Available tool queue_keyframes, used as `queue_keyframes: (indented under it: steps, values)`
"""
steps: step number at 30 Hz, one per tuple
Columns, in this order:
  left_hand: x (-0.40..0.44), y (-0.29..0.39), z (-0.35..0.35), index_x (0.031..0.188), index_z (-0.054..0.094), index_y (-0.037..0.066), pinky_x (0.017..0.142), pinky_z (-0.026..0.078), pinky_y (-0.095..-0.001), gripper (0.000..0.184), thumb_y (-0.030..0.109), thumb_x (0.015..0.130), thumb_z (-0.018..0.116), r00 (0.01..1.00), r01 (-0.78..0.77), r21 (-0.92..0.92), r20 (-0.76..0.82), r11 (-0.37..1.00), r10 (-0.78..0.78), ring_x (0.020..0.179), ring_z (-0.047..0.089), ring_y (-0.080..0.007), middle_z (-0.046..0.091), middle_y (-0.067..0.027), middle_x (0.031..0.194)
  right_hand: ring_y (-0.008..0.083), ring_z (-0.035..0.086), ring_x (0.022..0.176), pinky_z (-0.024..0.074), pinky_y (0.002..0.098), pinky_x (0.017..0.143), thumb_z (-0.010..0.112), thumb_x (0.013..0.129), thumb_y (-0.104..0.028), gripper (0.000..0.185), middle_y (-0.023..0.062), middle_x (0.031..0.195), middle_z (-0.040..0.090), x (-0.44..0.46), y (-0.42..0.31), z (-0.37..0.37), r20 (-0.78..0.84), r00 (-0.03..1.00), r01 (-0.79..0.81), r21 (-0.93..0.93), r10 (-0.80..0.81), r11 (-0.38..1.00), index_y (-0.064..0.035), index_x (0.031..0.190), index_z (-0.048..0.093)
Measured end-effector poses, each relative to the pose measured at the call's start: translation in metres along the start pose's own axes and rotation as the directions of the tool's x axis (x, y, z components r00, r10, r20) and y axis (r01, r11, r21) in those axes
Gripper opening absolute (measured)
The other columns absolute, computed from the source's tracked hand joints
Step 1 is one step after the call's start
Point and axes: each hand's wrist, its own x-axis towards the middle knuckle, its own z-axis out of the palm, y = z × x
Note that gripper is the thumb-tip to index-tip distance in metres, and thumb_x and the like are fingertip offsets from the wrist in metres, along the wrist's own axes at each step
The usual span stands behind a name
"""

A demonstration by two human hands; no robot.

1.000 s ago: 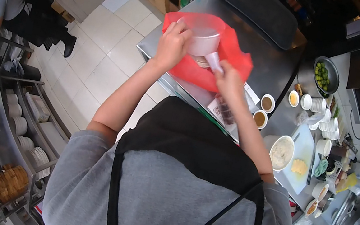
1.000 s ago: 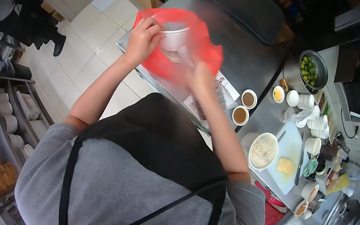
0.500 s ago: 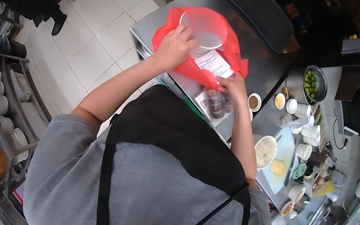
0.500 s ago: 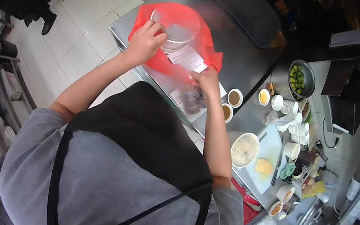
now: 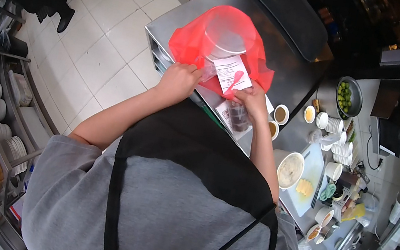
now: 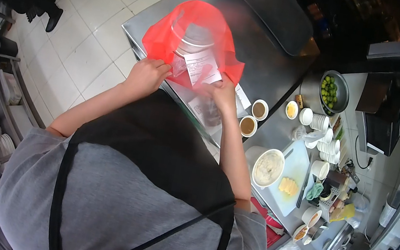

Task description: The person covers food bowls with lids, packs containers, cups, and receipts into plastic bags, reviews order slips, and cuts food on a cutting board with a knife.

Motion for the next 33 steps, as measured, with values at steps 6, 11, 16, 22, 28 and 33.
queue_keyframes:
  steps: [6, 11, 16, 22, 28, 33]
  values:
    - [0.027, 0.009, -0.020, 0.096, 0.048, 0.003, 0.050, 0.047, -0.0381, 0.034, 0.021, 0.073, 0.064, 0.970, 0.239, -0.017, -0.044, 0.971, -0.239, 0.064, 0.059, -0.0307, 0.056, -0.0113, 0.069, 0.0172, 0.060, 0.059, 0.0468, 0.0284, 0.058, 0.065, 0.070, -0.011, 0.043, 0.0071, 0.064, 0.061, -0.015, -0.014, 0.008, -0.146, 0.970, 0.127, -0.372, -0.193, 0.920, -0.0040, 0.111, 0.053]
    - [0.039, -0.006, -0.006, 0.104, 0.043, 0.005, 0.050, 0.046, -0.0386, 0.039, 0.018, 0.073, 0.063, 0.945, 0.304, 0.140, 0.083, 0.942, -0.317, 0.061, 0.059, -0.0315, 0.057, -0.0134, 0.064, 0.0288, 0.060, 0.079, 0.0466, 0.0330, 0.067, 0.066, 0.070, -0.016, 0.039, 0.0172, 0.091, 0.061, -0.032, -0.036, 0.011, -0.023, 0.495, 0.134, -0.986, -0.869, 0.102, -0.0057, 0.106, 0.053]
    - [0.053, 0.010, -0.068, 0.111, 0.048, 0.008, 0.051, 0.044, -0.0327, 0.036, -0.002, 0.077, 0.049, 0.962, 0.234, -0.441, -0.027, 0.866, -0.273, 0.060, 0.059, -0.0180, 0.057, -0.0092, 0.062, 0.0299, 0.058, 0.083, 0.0456, 0.0343, 0.071, 0.062, 0.069, -0.005, 0.049, 0.0150, 0.094, 0.059, -0.002, -0.054, 0.001, -0.123, 0.405, 0.333, -0.903, -0.906, 0.271, -0.0078, 0.116, 0.044]
    - [0.108, 0.026, -0.132, 0.108, 0.054, 0.002, 0.082, 0.044, -0.0245, 0.029, 0.000, 0.079, 0.054, 0.967, 0.145, -0.898, 0.040, 0.415, -0.250, 0.088, 0.059, -0.0123, 0.062, -0.0087, 0.094, 0.0194, 0.060, 0.071, 0.0465, 0.0301, 0.065, 0.060, 0.067, 0.002, 0.050, 0.0081, 0.078, 0.060, 0.013, -0.128, 0.003, -0.239, 0.626, 0.676, -0.309, -0.743, 0.669, -0.0092, 0.112, 0.042]
    - [0.145, 0.045, -0.110, 0.095, 0.060, 0.000, 0.073, 0.046, -0.0259, 0.027, -0.004, 0.069, 0.060, 0.964, -0.111, -0.385, -0.268, 0.916, 0.004, 0.078, 0.061, -0.0171, 0.063, -0.0087, 0.081, 0.0213, 0.059, 0.089, 0.0454, 0.0299, 0.078, 0.060, 0.070, -0.006, 0.059, 0.0126, 0.100, 0.058, -0.008, -0.159, 0.030, -0.025, 0.807, 0.587, -0.084, -0.590, 0.805, -0.0095, 0.124, 0.036]
    - [0.216, 0.016, -0.113, 0.084, 0.063, -0.001, 0.061, 0.047, -0.0243, 0.019, -0.008, 0.069, 0.053, 0.997, -0.024, -0.387, -0.071, 0.922, -0.004, 0.064, 0.059, -0.0113, 0.063, -0.0070, 0.069, 0.0196, 0.055, 0.101, 0.0428, 0.0309, 0.087, 0.061, 0.076, -0.009, 0.046, 0.0115, 0.108, 0.057, -0.052, -0.152, -0.026, -0.270, 0.654, 0.678, -0.204, -0.706, 0.706, -0.0078, 0.119, 0.046]
